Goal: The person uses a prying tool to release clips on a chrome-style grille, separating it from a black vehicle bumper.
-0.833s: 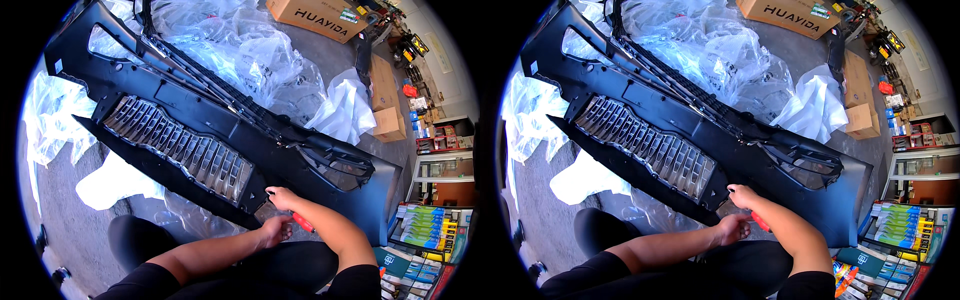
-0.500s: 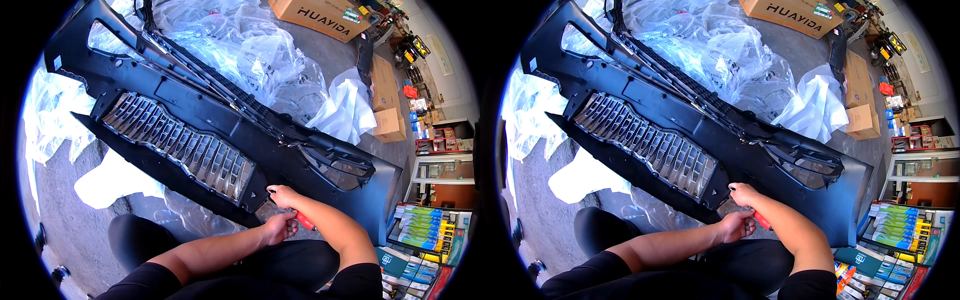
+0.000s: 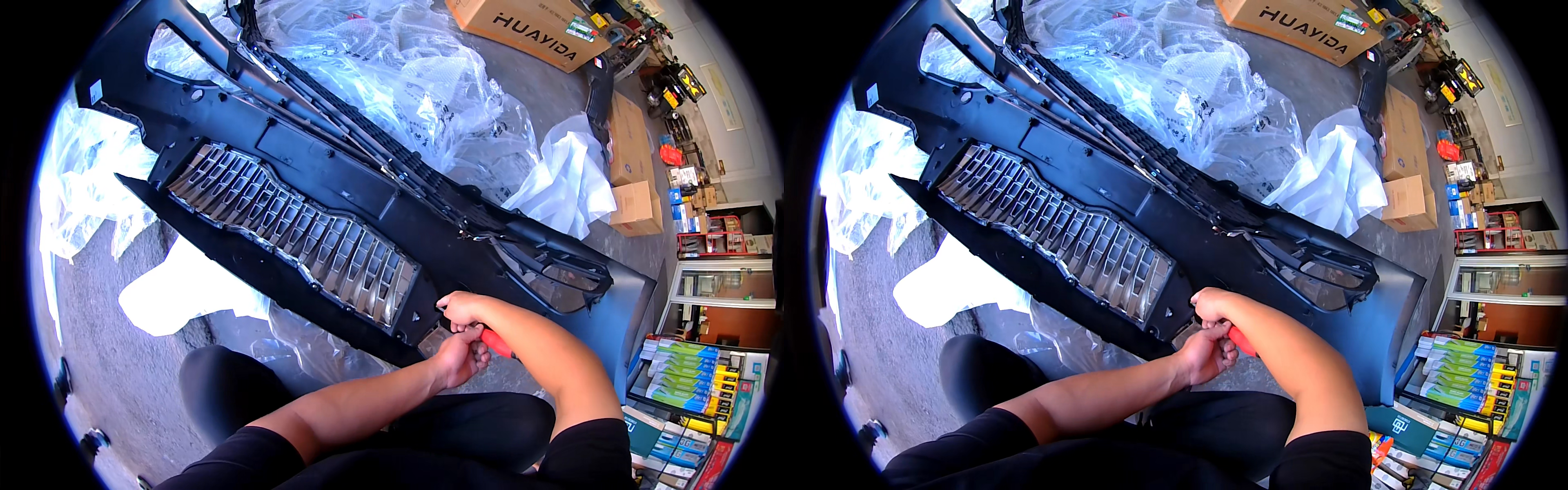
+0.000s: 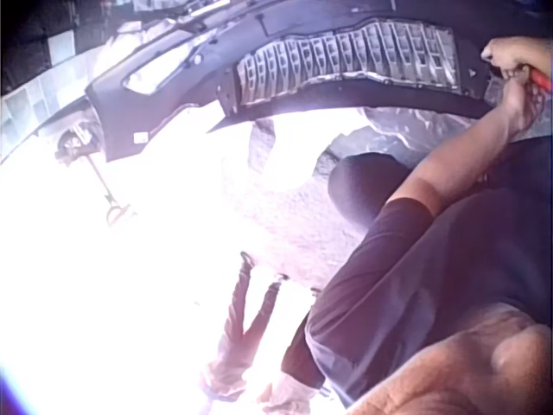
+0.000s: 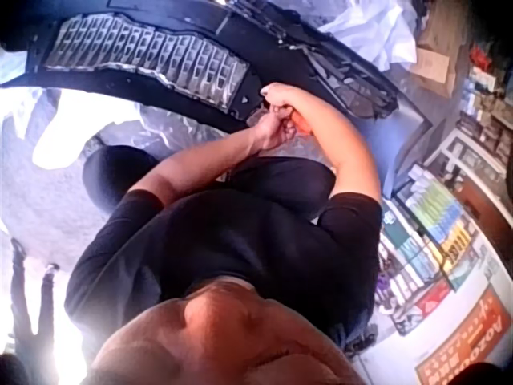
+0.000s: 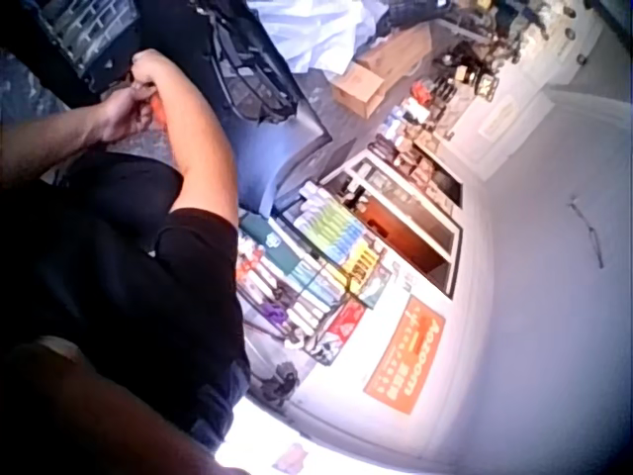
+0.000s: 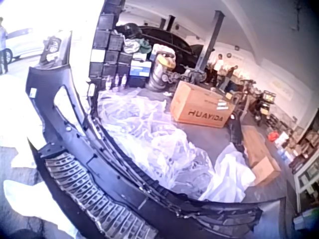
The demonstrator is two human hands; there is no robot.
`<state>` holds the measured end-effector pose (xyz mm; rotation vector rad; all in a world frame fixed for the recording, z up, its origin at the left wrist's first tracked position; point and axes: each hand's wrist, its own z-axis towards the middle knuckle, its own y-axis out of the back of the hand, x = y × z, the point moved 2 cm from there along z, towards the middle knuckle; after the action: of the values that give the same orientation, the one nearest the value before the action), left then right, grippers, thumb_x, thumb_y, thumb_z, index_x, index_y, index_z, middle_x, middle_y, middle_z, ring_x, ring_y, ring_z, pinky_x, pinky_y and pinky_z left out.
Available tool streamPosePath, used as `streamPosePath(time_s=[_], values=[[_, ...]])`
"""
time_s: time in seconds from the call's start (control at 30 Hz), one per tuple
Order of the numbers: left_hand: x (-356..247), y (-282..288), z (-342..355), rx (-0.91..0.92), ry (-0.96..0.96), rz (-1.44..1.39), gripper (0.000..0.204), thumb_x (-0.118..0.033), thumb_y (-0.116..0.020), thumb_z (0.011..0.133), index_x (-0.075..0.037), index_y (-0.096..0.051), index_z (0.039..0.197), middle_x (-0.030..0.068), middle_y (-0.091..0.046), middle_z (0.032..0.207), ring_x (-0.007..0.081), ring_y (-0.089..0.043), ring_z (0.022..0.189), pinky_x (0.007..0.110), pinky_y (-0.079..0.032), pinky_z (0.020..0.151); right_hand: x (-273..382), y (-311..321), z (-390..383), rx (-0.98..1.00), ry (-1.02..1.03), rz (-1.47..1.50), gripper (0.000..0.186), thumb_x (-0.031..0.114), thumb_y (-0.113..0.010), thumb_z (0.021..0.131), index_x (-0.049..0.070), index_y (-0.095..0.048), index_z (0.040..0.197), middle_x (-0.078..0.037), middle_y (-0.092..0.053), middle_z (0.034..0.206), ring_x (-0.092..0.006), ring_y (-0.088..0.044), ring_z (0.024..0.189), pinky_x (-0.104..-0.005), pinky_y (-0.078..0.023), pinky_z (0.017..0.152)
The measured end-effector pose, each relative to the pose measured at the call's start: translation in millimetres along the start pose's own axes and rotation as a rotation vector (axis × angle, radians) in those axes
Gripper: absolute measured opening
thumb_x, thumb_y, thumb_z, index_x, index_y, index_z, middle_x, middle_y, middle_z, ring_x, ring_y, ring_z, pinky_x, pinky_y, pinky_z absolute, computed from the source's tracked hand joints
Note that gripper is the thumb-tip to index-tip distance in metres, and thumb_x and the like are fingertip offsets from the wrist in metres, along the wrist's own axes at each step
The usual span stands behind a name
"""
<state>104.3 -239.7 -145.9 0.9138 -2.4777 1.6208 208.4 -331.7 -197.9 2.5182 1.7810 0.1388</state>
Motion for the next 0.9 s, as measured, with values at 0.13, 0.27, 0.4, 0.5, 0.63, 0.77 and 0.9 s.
streamPosePath(time_s=[0.13,0.27,0.4,0.5,0.63,0.77,0.9], values=[[-3,-6,-3,-0.051,-0.045,-0.005,0.028,-0.035,-0.056,0.106,-0.012,-0.051,0.089,0.0022,-0.050,0.071,0.0174,-0.049,0.069,0.032,-0.040,0.066,4,4,7,0.023,-0.007,0.017,0.062,0.000,-0.041,0.096,0.012,-0.041,0.156,-0.016,-0.075,0.092,-0.0261,-0.072,0.071,-0.0477,-0.058,0.058],[-1,-11,-3,-0.087,-0.066,0.002,0.030,-0.035,-0.056,0.105,-0.013,-0.050,0.086,0.0019,-0.049,0.070,0.0172,-0.049,0.067,0.031,-0.039,0.064,-13,2,39,0.046,-0.031,-0.205,0.054,0.005,-0.043,0.098,0.011,-0.047,0.152,-0.018,-0.074,0.099,-0.0289,-0.073,0.077,-0.0461,-0.059,0.063],[-10,-2,-3,-0.144,-0.076,-0.042,0.030,-0.036,-0.058,0.105,-0.013,-0.052,0.086,0.0008,-0.049,0.069,0.0167,-0.048,0.065,0.030,-0.038,0.062,26,25,-15,-0.052,-0.033,-0.136,0.053,0.020,-0.050,0.105,0.012,-0.041,0.157,-0.020,-0.074,0.116,-0.0299,-0.074,0.089,-0.0439,-0.060,0.072],[-14,-5,-3,-0.130,-0.066,0.013,0.030,-0.038,-0.058,0.104,-0.014,-0.054,0.087,-0.0011,-0.048,0.068,0.0150,-0.048,0.066,0.028,-0.037,0.062,25,49,-121,-0.380,0.294,-0.065,0.047,0.029,-0.058,0.101,0.010,-0.057,0.144,-0.018,-0.074,0.116,-0.0293,-0.075,0.089,-0.0399,-0.060,0.080],[-16,-12,8,-0.050,-0.057,0.038,0.032,-0.038,-0.058,0.104,-0.012,-0.056,0.086,0.0011,-0.048,0.065,0.0161,-0.049,0.064,0.030,-0.038,0.060,29,-5,-255,-0.698,0.498,-0.361,0.040,0.032,-0.067,0.095,0.013,-0.063,0.130,-0.016,-0.062,0.129,-0.0377,-0.064,0.117,-0.0454,-0.054,0.095],[-21,-7,10,-0.005,-0.057,0.052,0.036,-0.042,-0.058,0.104,-0.012,-0.056,0.083,0.0013,-0.047,0.065,0.0162,-0.048,0.064,0.030,-0.035,0.060,7,-24,-234,-0.674,0.444,-0.666,0.044,0.013,-0.069,0.093,0.006,-0.057,0.134,-0.018,-0.049,0.141,-0.0368,-0.057,0.125,-0.0462,-0.055,0.095],[-24,-8,3,-0.091,-0.065,0.084,0.040,-0.043,-0.049,0.108,-0.015,-0.055,0.081,-0.0011,-0.045,0.065,0.0139,-0.042,0.064,0.028,-0.034,0.061,-1,-21,-212,-0.726,0.421,-0.568,0.034,0.022,-0.063,0.098,0.005,-0.060,0.127,-0.020,-0.064,0.119,-0.0401,-0.067,0.106,-0.0486,-0.057,0.087]])
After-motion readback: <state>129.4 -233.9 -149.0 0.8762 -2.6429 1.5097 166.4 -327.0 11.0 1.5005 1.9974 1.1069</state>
